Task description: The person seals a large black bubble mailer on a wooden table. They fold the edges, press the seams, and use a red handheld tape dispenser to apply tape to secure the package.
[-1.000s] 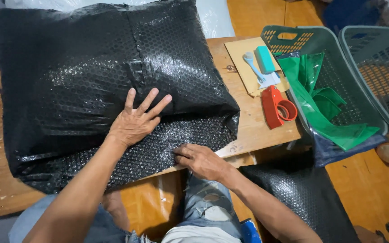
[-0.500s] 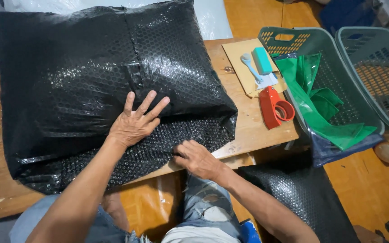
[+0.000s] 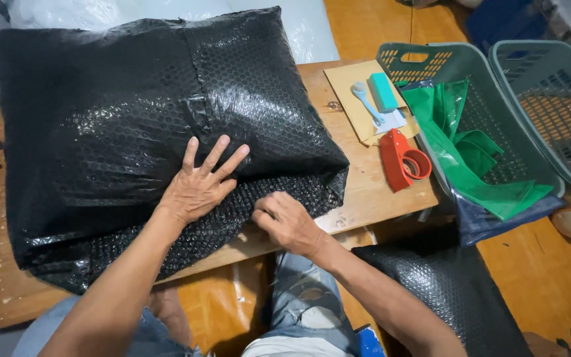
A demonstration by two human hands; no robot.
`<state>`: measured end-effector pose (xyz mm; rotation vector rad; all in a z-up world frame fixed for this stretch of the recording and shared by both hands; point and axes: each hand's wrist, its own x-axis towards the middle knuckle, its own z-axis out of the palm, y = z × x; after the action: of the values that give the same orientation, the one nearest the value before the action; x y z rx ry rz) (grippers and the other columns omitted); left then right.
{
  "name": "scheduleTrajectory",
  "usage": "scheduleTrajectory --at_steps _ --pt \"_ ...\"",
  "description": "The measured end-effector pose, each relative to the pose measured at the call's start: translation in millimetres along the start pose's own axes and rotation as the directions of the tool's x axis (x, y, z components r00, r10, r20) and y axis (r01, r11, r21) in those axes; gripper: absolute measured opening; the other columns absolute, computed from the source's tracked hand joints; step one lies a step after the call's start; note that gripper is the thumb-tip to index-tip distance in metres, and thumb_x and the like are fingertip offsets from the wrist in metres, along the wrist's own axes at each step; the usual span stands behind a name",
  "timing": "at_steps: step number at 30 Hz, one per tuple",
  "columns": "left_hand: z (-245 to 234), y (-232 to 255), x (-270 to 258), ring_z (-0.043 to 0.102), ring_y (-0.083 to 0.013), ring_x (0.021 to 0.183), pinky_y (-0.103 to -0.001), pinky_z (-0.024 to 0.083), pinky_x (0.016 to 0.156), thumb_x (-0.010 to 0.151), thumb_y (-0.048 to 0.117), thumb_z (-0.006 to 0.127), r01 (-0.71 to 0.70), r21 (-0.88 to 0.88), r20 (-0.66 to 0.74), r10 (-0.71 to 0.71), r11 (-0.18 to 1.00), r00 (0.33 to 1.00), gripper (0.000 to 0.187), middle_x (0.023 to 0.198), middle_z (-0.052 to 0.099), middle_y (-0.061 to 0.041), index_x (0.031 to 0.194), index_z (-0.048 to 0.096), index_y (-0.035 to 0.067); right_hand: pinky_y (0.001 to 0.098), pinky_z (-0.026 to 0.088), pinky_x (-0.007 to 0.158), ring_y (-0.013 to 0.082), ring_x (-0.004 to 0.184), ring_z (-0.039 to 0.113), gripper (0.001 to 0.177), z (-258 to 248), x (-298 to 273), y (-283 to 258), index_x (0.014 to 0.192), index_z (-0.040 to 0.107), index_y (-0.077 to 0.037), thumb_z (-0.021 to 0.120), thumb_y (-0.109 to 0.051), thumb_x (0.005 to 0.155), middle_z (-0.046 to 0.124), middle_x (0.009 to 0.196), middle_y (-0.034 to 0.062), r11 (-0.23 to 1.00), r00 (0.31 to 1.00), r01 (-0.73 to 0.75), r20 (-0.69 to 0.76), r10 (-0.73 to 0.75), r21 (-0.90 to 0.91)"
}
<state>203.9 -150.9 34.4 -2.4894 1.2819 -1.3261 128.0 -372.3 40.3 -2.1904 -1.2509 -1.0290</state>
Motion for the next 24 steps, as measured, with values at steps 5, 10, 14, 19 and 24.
scheduleTrajectory --at_steps 5,10,14,19,24 --pt "-5 -3 -1 0.037 -0.0345 0.152 -0.071 0.018 0.12 0.095 0.029 0.064 -0.004 -0.091 0.044 0.008 0.996 0.999 0.008 0.165 0.043 0.003 0.09 0.062 0.023 0.0365 0.051 0.057 0.0307 0.065 0.058 0.037 -11 29 -3 0.09 0.062 0.0 0.034 -0.014 0.11 0.06 0.087 0.0155 0.999 0.991 0.025 -0.132 -0.021 0.03" --pt "-8 -2 -2 0.038 -0.0347 0.152 -0.071 0.017 0.121 0.095 0.03 0.061 0.011 -0.154 0.081 0.002 0.988 0.997 0.006 0.164 0.045 0.001 0.098 0.059 0.025 0.0353 0.053 0.056 0.0302 0.064 0.061 0.037 -15 34 -4 0.089 0.064 0.001 0.037 -0.012 0.109 0.063 0.087 0.0155 0.999 0.986 0.02 -0.167 -0.013 0.039" --pt "-11 -2 6 0.044 -0.0297 0.148 -0.065 0.021 0.12 0.102 0.034 0.055 0.076 -0.204 0.031 -0.071 0.976 0.997 0.017 0.155 0.054 0.004 0.114 0.062 0.026 0.0353 0.052 0.054 0.0292 0.061 0.06 0.03 -24 48 -3 0.09 0.065 0.001 0.043 -0.008 0.108 0.064 0.083 0.0147 1.0 0.983 0.005 -0.183 -0.004 0.002" --pt "-28 -5 25 0.052 -0.0242 0.14 -0.052 0.028 0.116 0.105 0.047 0.051 0.21 -0.392 0.06 -0.202 0.896 0.977 0.032 0.129 0.071 0.006 0.105 0.07 0.021 0.0338 0.052 0.053 0.0287 0.059 0.058 0.027 -18 60 17 0.095 0.067 0.0 0.044 -0.006 0.108 0.061 0.08 0.0126 0.999 0.984 -0.011 -0.176 0.004 -0.038" --pt "-11 -7 20 0.056 -0.0266 0.132 -0.046 0.041 0.097 0.065 0.041 0.081 0.303 -0.388 0.256 -0.214 0.871 0.943 0.031 0.111 0.074 0.005 0.081 0.07 0.017 0.038 0.052 0.052 0.0323 0.06 0.059 0.021 -13 75 39 0.096 0.063 0.004 0.048 -0.005 0.107 0.054 0.074 0.0148 0.997 0.993 -0.047 -0.109 0.04 -0.056"
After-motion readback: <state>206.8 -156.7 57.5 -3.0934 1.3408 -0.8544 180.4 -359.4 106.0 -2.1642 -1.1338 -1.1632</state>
